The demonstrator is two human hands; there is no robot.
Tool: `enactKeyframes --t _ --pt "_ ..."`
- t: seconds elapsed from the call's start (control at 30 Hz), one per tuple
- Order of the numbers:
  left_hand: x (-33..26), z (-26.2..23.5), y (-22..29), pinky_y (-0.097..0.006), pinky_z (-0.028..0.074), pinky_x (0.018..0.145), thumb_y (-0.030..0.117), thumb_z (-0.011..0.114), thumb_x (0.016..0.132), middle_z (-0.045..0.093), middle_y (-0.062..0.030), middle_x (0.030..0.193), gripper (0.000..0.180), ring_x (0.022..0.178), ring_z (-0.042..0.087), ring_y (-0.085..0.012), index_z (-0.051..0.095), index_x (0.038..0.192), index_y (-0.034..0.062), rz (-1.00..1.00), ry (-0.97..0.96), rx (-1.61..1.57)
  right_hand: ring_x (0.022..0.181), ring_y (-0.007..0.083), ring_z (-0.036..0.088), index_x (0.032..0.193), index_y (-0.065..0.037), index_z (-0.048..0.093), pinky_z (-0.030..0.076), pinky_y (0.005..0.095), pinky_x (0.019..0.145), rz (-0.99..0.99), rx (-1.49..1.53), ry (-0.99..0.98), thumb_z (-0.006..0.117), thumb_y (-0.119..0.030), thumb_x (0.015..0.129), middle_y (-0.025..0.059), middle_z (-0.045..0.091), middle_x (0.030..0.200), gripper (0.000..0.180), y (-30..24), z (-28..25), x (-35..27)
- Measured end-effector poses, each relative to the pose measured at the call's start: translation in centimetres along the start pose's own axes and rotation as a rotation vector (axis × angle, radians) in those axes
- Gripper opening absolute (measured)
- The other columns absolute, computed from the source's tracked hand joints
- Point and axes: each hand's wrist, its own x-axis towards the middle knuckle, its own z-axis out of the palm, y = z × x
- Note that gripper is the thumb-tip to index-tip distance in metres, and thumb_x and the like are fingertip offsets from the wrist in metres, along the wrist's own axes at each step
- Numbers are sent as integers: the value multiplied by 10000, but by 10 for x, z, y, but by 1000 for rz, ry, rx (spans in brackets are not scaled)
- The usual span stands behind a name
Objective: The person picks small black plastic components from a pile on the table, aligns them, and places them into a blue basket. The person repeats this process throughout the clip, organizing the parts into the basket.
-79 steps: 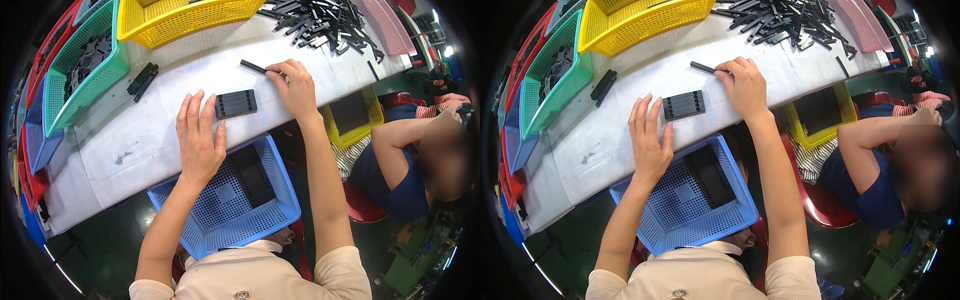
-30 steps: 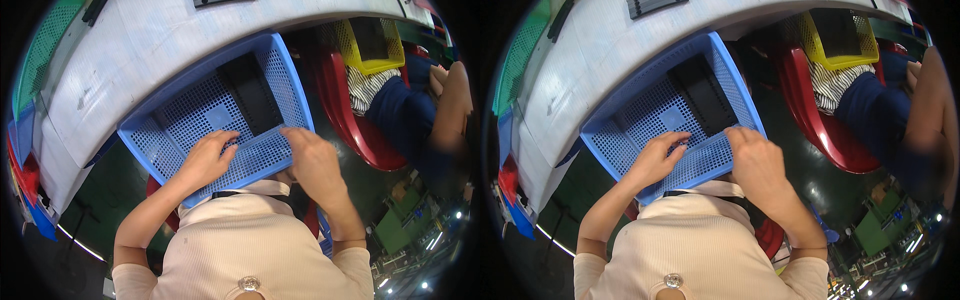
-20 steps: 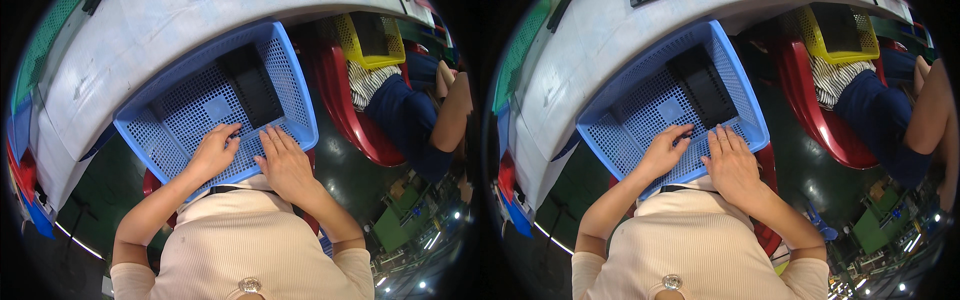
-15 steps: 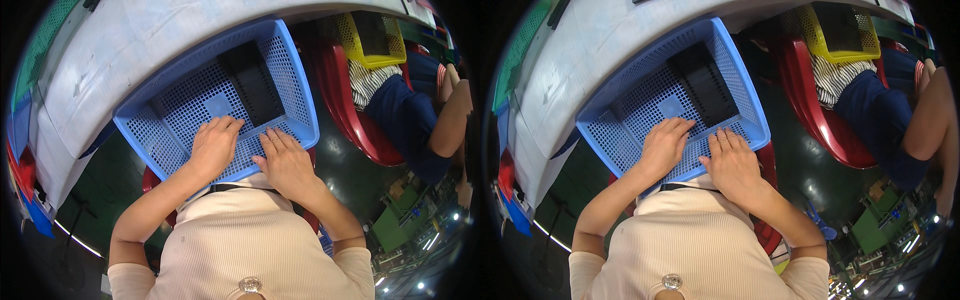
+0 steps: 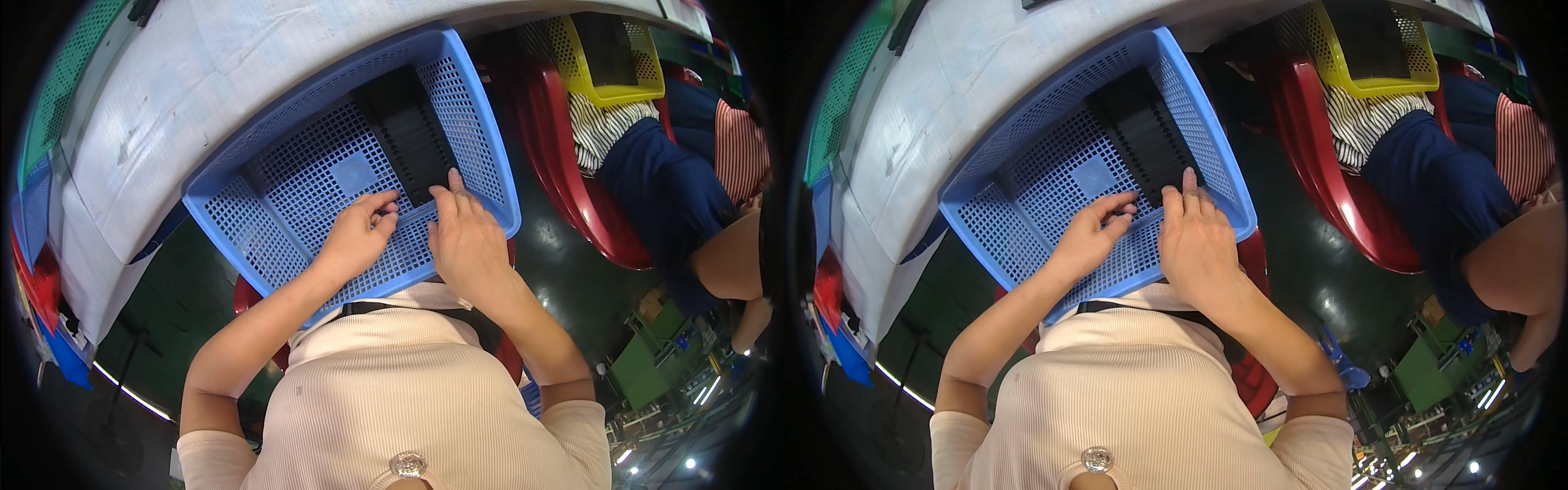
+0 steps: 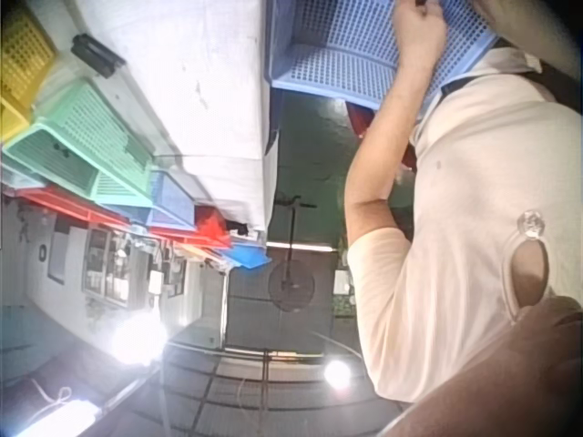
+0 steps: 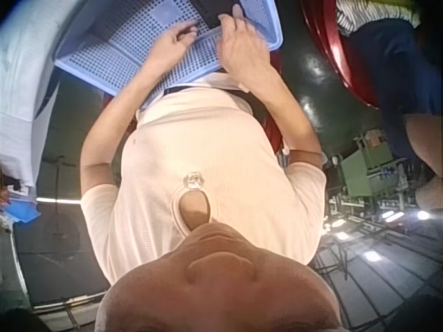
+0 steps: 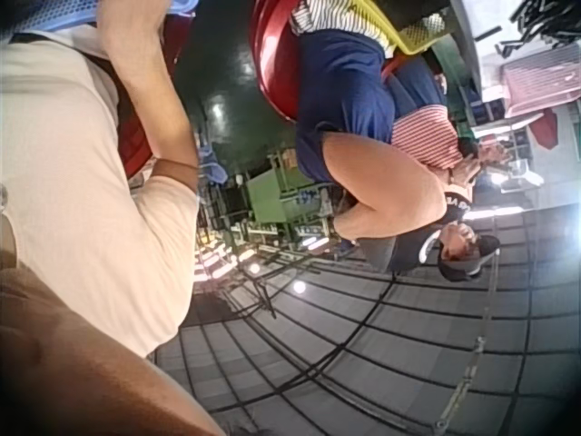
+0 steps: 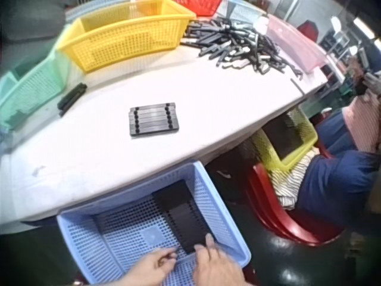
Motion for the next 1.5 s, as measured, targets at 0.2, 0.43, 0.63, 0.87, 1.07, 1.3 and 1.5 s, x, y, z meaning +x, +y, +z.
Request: enactKeyframes --t 0.2,0.43,0.63,0.87,1.07,1.3,1.5 --pt "1 1 1 -249 438 926 103 554 935 627 -61 1153 421 954 553 -92 538 1348 21 -93 -11 -133 1147 408 569 1194 1 499 475 453 950 135 115 -44 583 -32 831 301 480 1358 374 3 -7 6" --pt "2 4 4 -224 441 887 94 546 935 616 -55 1168 442 903 537 -72 514 1367 12 -133 -18 -278 1107 442 580 1155 16 505 489 473 913 228 246 -41 587 8 794 328 516 1295 370 5 -12 13" --pt "3 4 5 -218 452 864 91 546 931 610 -64 1176 460 840 521 -50 495 1377 -5 -127 -25 -260 1054 449 598 1145 23 500 502 485 871 222 233 -8 564 25 796 300 550 1251 354 6 -7 17" --pt "2 3 5 -232 452 886 97 547 930 614 -63 1171 455 865 534 -63 503 1372 -2 -134 -23 -259 785 430 655 1113 12 506 532 500 711 235 196 13 581 13 792 234 594 1129 331 0 -8 23" --pt "-1 3 3 -260 456 899 100 554 919 617 -80 1163 443 884 558 -101 522 1348 -5 -97 1 -170 761 430 654 1118 7 507 534 498 698 266 167 10 593 7 789 226 575 1160 340 -2 -7 24" --pt "-9 4 -1 -327 493 832 47 572 869 606 -137 1094 419 865 605 -200 540 1283 -6 152 188 199 789 427 654 1130 -13 510 532 504 711 256 214 21 589 10 787 228 574 1133 353 2 -4 23" --pt "-8 5 1 -396 493 813 53 628 850 590 -140 1027 332 913 607 -284 562 1171 1 345 321 536 820 439 644 1137 -18 507 526 499 728 246 266 -10 553 17 816 236 573 1118 326 4 -6 23"
